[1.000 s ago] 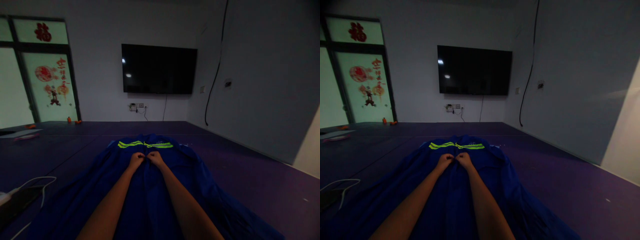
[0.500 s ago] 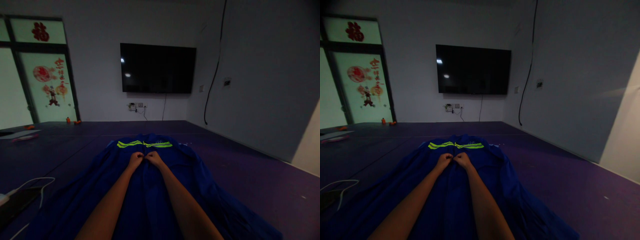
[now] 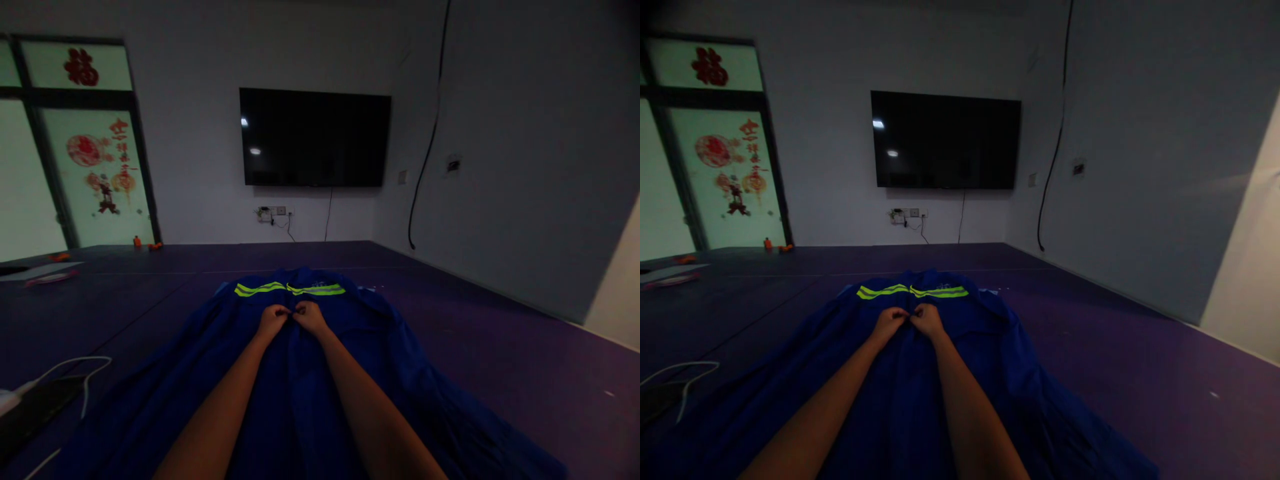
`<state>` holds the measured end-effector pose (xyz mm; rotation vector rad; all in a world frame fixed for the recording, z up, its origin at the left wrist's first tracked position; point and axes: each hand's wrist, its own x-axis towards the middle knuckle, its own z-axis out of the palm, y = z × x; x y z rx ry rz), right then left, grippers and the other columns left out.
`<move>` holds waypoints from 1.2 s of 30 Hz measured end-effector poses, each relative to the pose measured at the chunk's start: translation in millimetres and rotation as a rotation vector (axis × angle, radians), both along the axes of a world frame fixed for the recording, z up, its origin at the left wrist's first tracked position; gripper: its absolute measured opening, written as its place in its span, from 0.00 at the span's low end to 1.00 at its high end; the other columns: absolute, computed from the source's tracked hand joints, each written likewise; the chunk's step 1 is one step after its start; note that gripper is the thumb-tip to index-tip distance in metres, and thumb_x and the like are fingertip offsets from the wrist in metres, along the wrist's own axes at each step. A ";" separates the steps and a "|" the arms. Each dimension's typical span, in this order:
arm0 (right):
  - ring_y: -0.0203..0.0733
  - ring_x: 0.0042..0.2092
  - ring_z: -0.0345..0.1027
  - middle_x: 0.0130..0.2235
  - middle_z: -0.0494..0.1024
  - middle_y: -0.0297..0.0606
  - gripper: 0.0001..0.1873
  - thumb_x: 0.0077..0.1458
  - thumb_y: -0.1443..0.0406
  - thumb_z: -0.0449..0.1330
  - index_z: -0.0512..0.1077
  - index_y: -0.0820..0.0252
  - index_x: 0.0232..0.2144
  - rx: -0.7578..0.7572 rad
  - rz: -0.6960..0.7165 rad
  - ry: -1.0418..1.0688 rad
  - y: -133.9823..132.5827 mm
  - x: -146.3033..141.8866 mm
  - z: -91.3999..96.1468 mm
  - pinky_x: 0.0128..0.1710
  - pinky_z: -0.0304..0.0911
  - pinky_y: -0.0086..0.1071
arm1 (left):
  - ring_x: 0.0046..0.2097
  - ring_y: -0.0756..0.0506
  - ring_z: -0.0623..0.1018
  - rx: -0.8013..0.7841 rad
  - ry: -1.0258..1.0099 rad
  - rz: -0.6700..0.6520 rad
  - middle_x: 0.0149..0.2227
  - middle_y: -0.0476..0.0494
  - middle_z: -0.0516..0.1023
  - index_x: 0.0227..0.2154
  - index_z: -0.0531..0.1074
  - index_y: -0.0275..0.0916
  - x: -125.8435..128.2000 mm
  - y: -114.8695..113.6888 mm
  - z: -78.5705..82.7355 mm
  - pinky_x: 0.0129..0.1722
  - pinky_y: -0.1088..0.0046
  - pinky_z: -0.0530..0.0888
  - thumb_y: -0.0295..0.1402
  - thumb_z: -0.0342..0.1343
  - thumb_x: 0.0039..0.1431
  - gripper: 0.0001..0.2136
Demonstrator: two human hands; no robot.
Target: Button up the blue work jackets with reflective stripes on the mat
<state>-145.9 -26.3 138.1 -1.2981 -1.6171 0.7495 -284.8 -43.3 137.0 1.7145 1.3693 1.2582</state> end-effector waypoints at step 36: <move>0.27 0.13 0.45 0.10 0.55 0.23 0.11 0.31 0.63 0.61 0.61 0.60 0.14 -0.242 -0.011 0.653 -1.7 15.3 8.5 0.14 0.40 0.26 | 0.30 0.49 0.75 -0.048 -0.063 0.005 0.27 0.46 0.78 0.25 0.75 0.34 -0.2 -0.1 4.1 0.33 0.76 0.70 0.24 0.51 0.41 0.08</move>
